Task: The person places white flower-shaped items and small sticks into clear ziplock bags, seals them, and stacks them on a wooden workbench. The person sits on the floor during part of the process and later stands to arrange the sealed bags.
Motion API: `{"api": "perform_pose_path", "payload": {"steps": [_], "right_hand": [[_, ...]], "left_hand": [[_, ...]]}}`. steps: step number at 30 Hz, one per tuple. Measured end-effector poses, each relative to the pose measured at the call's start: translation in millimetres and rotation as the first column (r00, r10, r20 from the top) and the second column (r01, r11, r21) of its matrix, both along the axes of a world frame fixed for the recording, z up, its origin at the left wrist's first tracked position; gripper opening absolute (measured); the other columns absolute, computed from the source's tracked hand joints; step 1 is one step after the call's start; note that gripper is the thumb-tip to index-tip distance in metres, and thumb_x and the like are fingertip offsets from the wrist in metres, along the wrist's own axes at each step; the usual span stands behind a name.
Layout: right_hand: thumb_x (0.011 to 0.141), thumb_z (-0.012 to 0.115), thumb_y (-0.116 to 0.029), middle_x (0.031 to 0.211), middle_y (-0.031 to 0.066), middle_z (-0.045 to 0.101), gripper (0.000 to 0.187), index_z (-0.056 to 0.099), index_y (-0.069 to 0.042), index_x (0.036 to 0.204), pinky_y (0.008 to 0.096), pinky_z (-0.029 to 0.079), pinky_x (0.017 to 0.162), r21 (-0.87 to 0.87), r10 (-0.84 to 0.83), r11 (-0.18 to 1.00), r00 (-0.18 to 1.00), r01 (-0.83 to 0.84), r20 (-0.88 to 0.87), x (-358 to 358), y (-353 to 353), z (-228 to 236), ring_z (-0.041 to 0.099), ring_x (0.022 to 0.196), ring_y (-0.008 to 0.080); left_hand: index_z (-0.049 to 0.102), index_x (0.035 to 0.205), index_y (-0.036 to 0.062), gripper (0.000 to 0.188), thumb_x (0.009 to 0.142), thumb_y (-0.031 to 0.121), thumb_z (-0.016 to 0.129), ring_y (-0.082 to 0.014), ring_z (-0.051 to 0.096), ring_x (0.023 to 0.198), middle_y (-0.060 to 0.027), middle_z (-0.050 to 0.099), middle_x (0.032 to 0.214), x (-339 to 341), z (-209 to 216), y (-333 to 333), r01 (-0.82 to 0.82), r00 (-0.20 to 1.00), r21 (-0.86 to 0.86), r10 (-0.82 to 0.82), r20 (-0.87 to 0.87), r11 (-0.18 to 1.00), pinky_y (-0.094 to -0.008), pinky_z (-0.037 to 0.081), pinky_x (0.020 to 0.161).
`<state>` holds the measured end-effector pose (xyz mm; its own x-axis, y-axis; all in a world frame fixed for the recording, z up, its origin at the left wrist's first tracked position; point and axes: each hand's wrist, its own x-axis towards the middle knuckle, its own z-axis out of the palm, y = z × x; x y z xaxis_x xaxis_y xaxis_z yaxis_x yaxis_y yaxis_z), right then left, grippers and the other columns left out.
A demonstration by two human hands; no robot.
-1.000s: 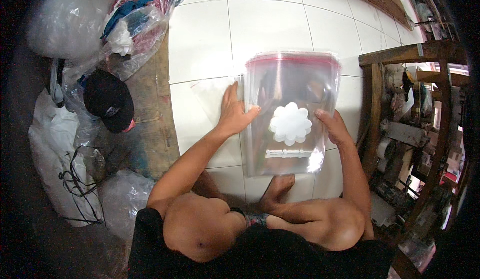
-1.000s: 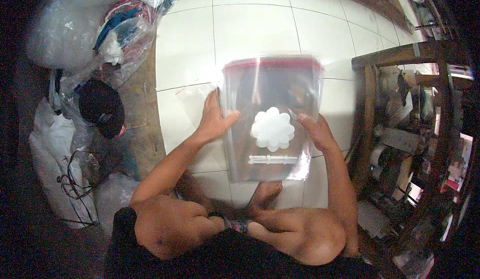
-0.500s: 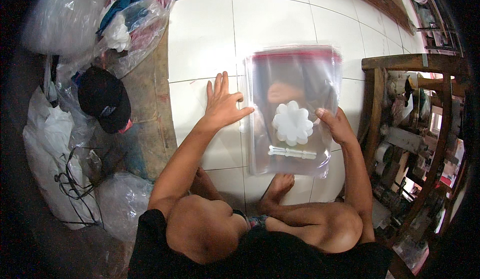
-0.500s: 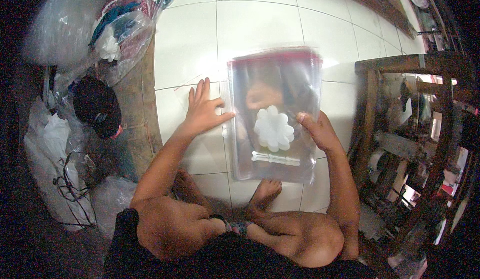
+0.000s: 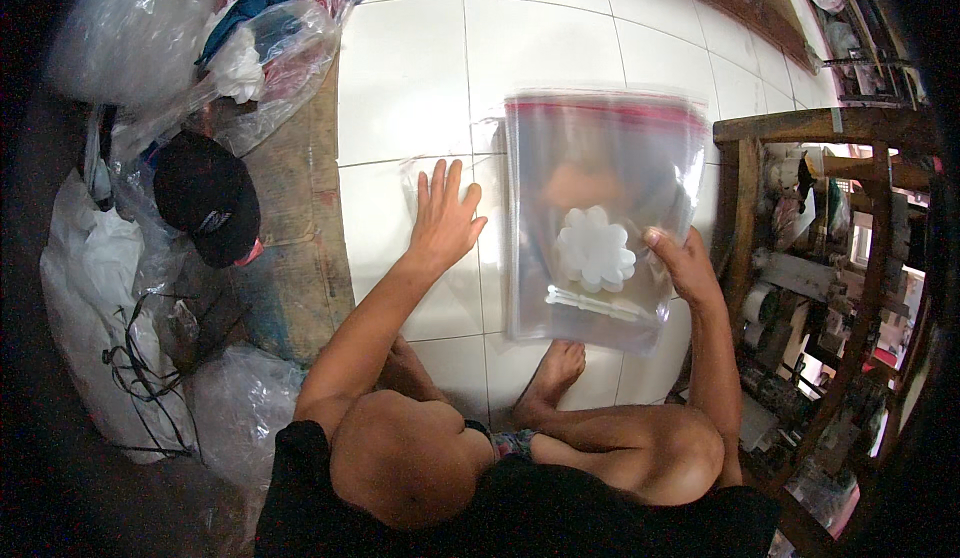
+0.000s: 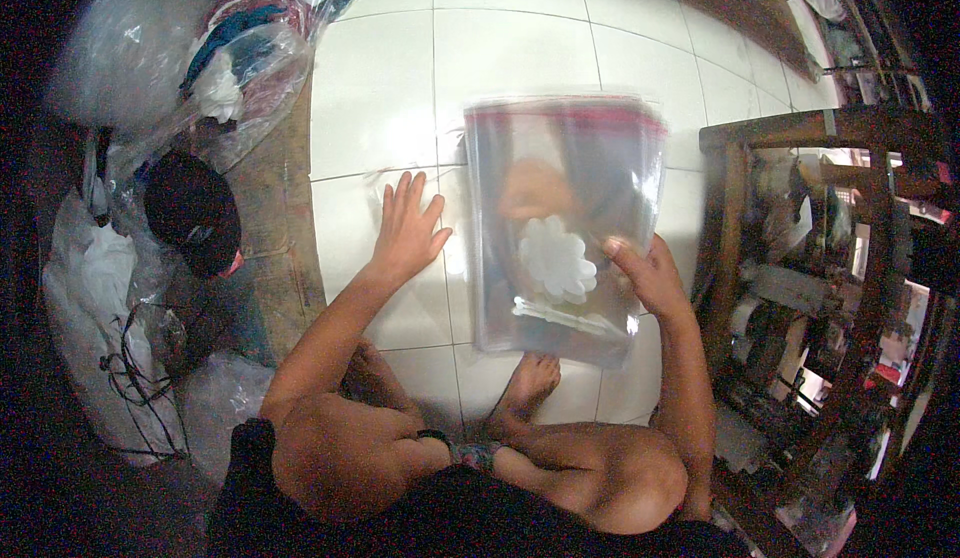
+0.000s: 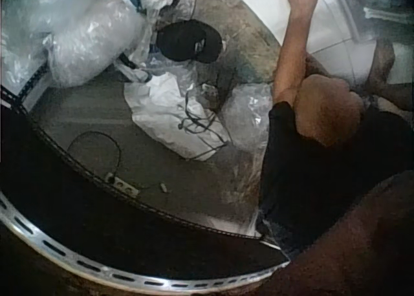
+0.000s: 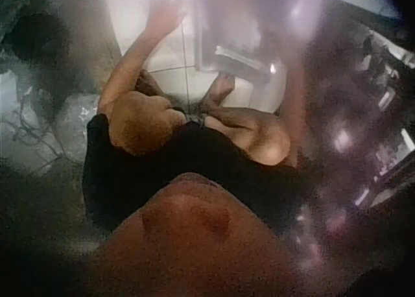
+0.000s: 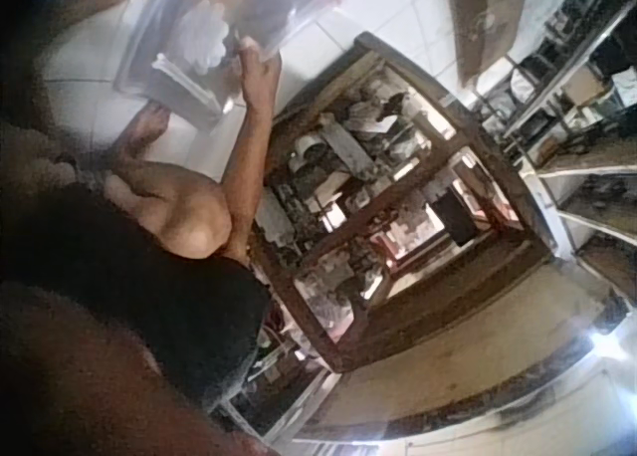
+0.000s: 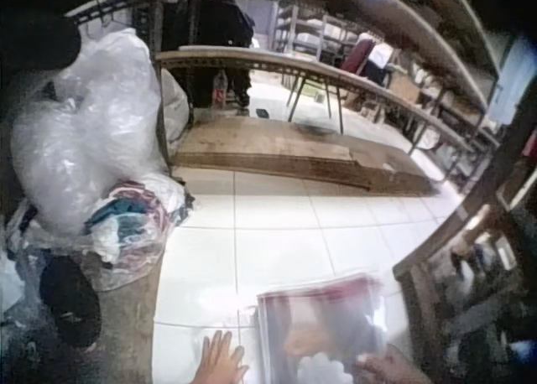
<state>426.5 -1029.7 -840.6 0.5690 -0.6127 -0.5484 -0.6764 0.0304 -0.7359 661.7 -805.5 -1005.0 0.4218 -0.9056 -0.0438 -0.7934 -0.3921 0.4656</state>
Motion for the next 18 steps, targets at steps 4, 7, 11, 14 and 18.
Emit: {"api": "perform_pose_path", "payload": {"steps": [4, 7, 11, 14, 18], "right_hand": [[0.087, 0.067, -0.034, 0.095, 0.006, 0.066, 0.041, 0.062, 0.001, 0.109, 0.0319, 0.049, 0.081, -0.042, 0.04, 0.998, 0.999, -0.041, -0.007, -2.4, 2.2, 14.4, 0.061, 0.087, 0.0156], [0.087, 0.068, -0.03, 0.093, 0.0046, 0.066, 0.036, 0.064, 0.001, 0.104, 0.0304, 0.048, 0.078, -0.04, 0.042, 0.998, 0.999, -0.041, 0.022, 2.6, 9.3, 40.8, 0.06, 0.085, 0.0136], [0.086, 0.07, -0.023, 0.09, 0.0024, 0.065, 0.028, 0.065, 0.0, 0.1, 0.0285, 0.048, 0.075, -0.066, 0.126, 0.99, 0.991, -0.123, 0.048, 9.1, 17.3, 82.8, 0.058, 0.084, 0.0112], [0.084, 0.072, -0.02, 0.088, 0.0011, 0.064, 0.026, 0.065, 0.0, 0.099, 0.0276, 0.047, 0.075, -0.094, 0.19, 0.979, 0.977, -0.181, 0.098, 18.7, 24.0, 111.0, 0.057, 0.082, 0.0106], [0.084, 0.071, -0.022, 0.091, 0.0021, 0.064, 0.03, 0.064, 0.001, 0.103, 0.0284, 0.047, 0.078, -0.049, 0.192, 0.981, 0.981, -0.189, 0.041, 37.3, 23.2, 131.4, 0.057, 0.084, 0.0113]], "left_hand": [[0.055, 0.118, 0.0032, 0.05, 0.08, 0.029, 0.073, -0.0463, 0.022, 0.137, -0.0285, 0.026, 0.146, 2.1, 2.2, 5.7, -0.032, 0.997, -0.09, 0.038, 0.074, 0.995, -0.0651, 0.022, 0.107], [0.054, 0.125, 0.0037, 0.053, 0.081, 0.029, 0.071, -0.0451, 0.025, 0.137, -0.0301, 0.025, 0.147, 4.8, 17.4, 9.8, -0.019, 0.995, -0.12, 0.03, 0.09, 0.993, -0.0594, 0.022, 0.11], [0.039, 0.14, 0.0052, 0.063, 0.088, 0.032, 0.065, -0.0377, 0.029, 0.137, -0.0235, 0.029, 0.148, -15.4, 12.2, 19.0, -0.301, 0.779, -0.252, 0.085, -0.622, 0.92, -0.0473, 0.025, 0.113], [0.021, 0.148, 0.0026, 0.076, 0.093, 0.04, 0.059, -0.0263, 0.03, 0.137, -0.0116, 0.032, 0.148, -39.4, 2.5, 19.3, -0.521, -0.151, 0.009, -0.082, -0.985, 0.854, -0.0416, 0.026, 0.113], [0.036, 0.141, 0.0038, 0.068, 0.09, 0.041, 0.062, -0.0248, 0.036, 0.132, -0.0101, 0.04, 0.141, -56.4, 18.2, 26.8, -0.452, -0.366, -0.223, -0.408, -0.837, 0.864, -0.0391, 0.027, 0.112]]}}
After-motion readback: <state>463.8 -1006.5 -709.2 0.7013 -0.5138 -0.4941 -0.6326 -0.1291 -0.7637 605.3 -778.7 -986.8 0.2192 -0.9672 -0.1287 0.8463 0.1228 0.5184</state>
